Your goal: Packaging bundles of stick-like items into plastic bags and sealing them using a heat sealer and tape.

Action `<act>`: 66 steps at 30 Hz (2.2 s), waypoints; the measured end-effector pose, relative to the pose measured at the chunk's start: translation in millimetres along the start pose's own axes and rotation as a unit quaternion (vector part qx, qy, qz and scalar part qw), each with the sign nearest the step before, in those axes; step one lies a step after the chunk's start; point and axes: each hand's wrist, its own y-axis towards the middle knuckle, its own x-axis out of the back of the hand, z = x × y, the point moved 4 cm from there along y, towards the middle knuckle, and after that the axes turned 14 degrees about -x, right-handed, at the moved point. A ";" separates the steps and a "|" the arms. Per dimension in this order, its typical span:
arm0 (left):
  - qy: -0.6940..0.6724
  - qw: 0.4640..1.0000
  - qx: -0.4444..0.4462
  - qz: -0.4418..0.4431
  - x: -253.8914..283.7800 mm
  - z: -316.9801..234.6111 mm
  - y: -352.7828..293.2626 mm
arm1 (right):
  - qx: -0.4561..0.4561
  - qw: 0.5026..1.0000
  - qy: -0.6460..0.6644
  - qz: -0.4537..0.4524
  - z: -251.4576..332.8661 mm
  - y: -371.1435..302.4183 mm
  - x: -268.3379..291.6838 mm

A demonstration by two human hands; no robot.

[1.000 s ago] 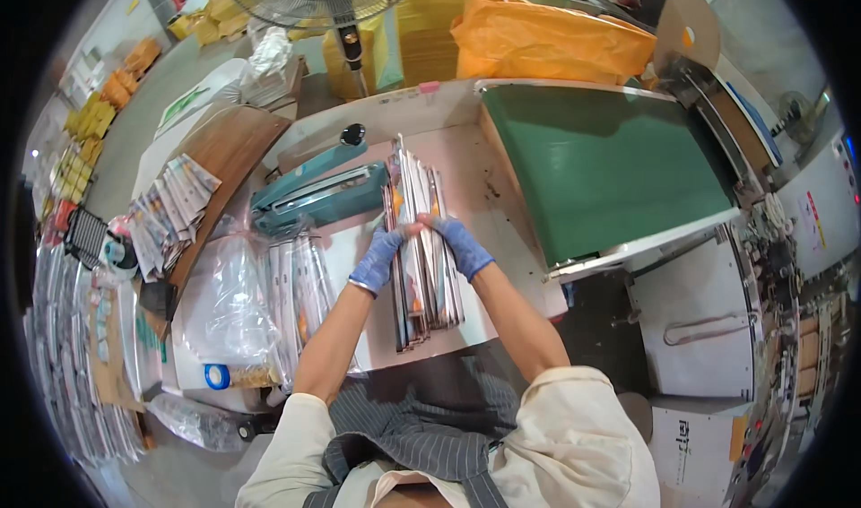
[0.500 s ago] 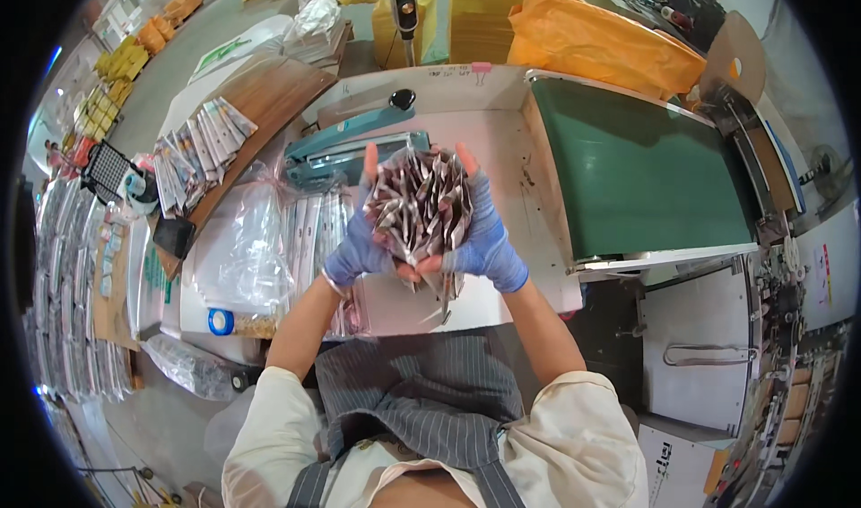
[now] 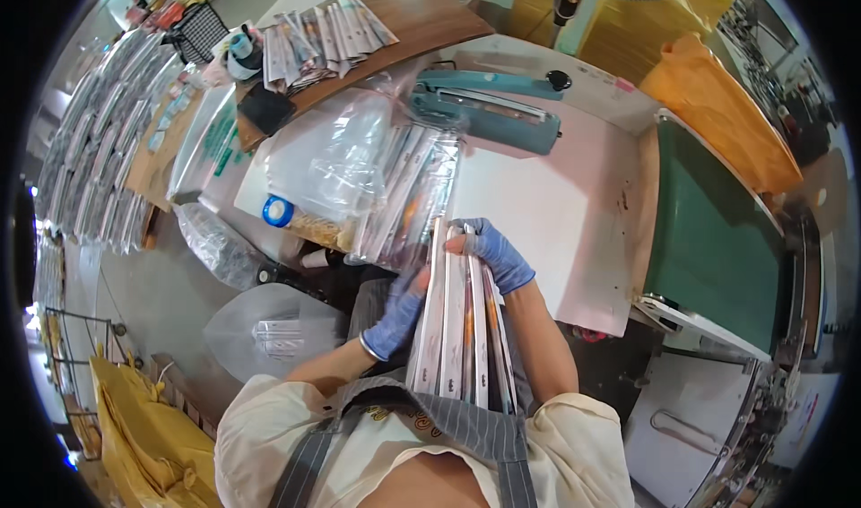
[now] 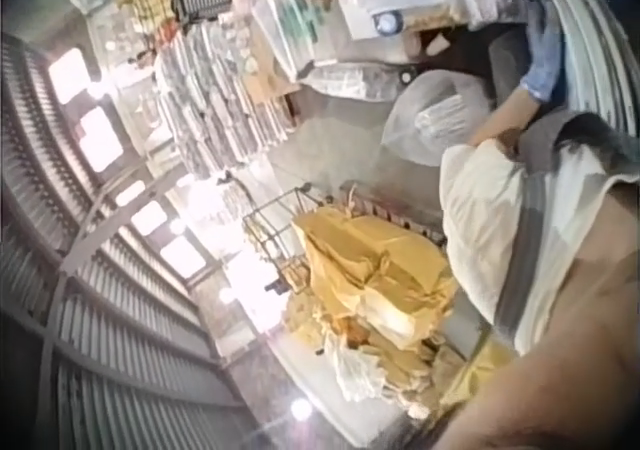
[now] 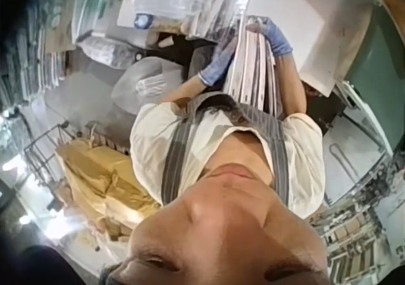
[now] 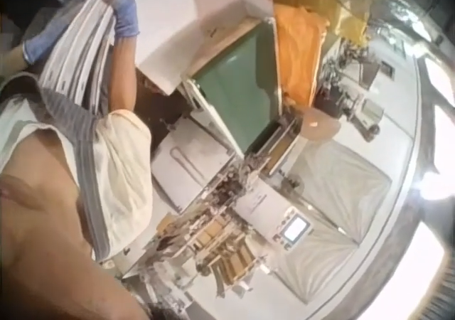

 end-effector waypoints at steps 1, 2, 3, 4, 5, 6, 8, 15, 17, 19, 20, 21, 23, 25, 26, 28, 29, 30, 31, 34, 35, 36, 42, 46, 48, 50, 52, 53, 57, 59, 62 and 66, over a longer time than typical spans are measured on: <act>0.142 0.978 -0.139 -0.062 21.9 -20.7 0.8 | -0.003 1.000 0.000 0.006 -2.4 6.7 -3.2; 0.392 0.867 -0.275 -0.140 45.8 -45.9 11.7 | 0.001 1.000 -0.012 0.012 -1.9 12.3 -5.0; 0.604 0.668 -0.384 -0.203 67.0 -73.0 29.5 | 0.005 0.999 -0.025 0.020 0.2 18.8 -10.1; 0.682 0.578 -0.405 -0.191 91.2 -89.7 57.3 | -0.001 0.999 -0.018 0.039 1.6 23.6 -21.6; 0.750 0.479 -0.421 -0.175 111.6 -96.0 71.2 | -0.001 0.999 -0.022 0.046 -0.1 29.7 -33.3; 0.753 0.474 -0.418 -0.181 132.0 -83.1 67.6 | -0.004 0.997 -0.060 0.040 -2.5 40.4 -41.7; 0.783 0.534 -0.318 -0.008 157.2 -44.9 84.6 | -0.031 0.996 -0.082 0.028 -16.9 75.0 -47.9; 0.687 0.605 -0.395 0.081 84.0 -68.0 -11.8 | 0.157 0.980 -0.118 -0.020 -16.0 76.3 -73.0; 0.655 0.635 -0.403 0.066 76.5 -56.1 -4.9 | 0.126 0.992 -0.027 0.003 -17.3 51.5 -64.8; 0.611 0.632 -0.464 0.105 36.8 -58.8 3.9 | 0.075 0.997 0.017 -0.023 -42.1 26.0 -26.0; 0.575 0.661 -0.469 0.114 28.4 -62.6 0.0 | 0.057 0.994 0.020 -0.086 -37.8 -8.2 -42.7; 0.564 0.664 -0.475 0.122 20.9 -60.8 -6.3 | 0.049 0.986 0.021 -0.156 -33.9 -42.8 -55.1; 0.465 0.712 -0.473 0.230 0.3 -48.4 -35.6 | 0.187 0.939 -0.193 -0.215 -56.1 -96.8 -60.3; 0.397 0.752 -0.440 0.287 -6.0 -36.8 -68.8 | 0.028 0.957 -0.049 -0.284 -115.2 -129.7 -54.1; 0.453 0.721 -0.393 0.348 -7.8 -26.2 -84.0 | 0.032 0.961 -0.008 -0.275 -152.4 -147.5 -49.5; 0.457 0.676 -0.324 0.479 -14.6 -24.2 -89.7 | 0.041 0.963 0.037 -0.266 -160.4 -164.3 -52.4; 0.475 0.632 -0.318 0.523 -16.5 -35.1 -86.5 | 0.019 0.960 0.110 -0.255 -121.8 -176.9 -66.6; 0.453 0.668 -0.377 0.455 -19.5 -54.2 -72.0 | -0.001 0.952 0.186 -0.243 -100.1 -182.1 -72.5; 0.424 0.697 -0.434 0.382 -26.3 -78.0 -50.1 | 0.002 0.967 0.109 -0.229 -97.6 -186.5 -51.1; 0.392 0.809 -0.329 0.288 -41.7 -140.5 39.5 | 0.197 0.602 -0.672 -0.383 15.3 -193.3 -52.3; 0.494 0.705 -0.463 0.210 -39.7 -154.2 66.4 | 0.148 0.565 -0.741 -0.332 48.6 -172.5 -49.0; 0.464 0.775 -0.381 0.197 -52.1 -166.5 90.8 | 0.179 0.537 -0.760 -0.321 66.5 -167.5 -29.1; 0.403 0.830 -0.363 0.127 -58.1 -225.8 148.5 | 0.403 0.545 -0.612 -0.408 186.0 -191.9 -64.5; 0.181 0.931 -0.299 0.106 -72.5 -210.0 145.5 | 0.405 0.355 -0.643 -0.545 184.6 -167.1 -85.7; 0.103 0.953 -0.252 0.133 -94.7 -210.5 112.2 | 0.475 0.297 -0.595 -0.576 162.2 -169.3 -102.3; 0.016 0.964 -0.199 0.174 -100.7 -195.9 98.0 | 0.410 0.308 -0.662 -0.546 137.9 -145.5 -79.4; 0.194 0.786 -0.542 0.225 -92.8 -206.2 78.8 | 0.470 0.367 -0.625 -0.504 126.3 -151.1 -74.1; 0.204 0.829 -0.485 0.189 -90.0 -191.8 78.8 | 0.522 0.420 -0.587 -0.455 128.0 -155.6 -65.5; 0.013 0.931 -0.219 0.292 -111.7 -94.4 111.6 | 0.439 0.527 -0.557 -0.469 199.3 -117.9 -36.8; -0.076 0.948 -0.131 0.279 -135.3 -54.6 136.9 | 0.371 0.485 -0.560 -0.560 211.4 -74.4 44.7; 0.002 0.982 -0.016 0.187 -138.7 1.3 175.8 | 0.330 0.412 -0.462 -0.713 205.0 -11.4 135.5; -0.023 0.988 -0.023 0.151 -95.6 11.8 231.1 | 0.419 0.609 -0.315 -0.595 245.1 49.7 96.3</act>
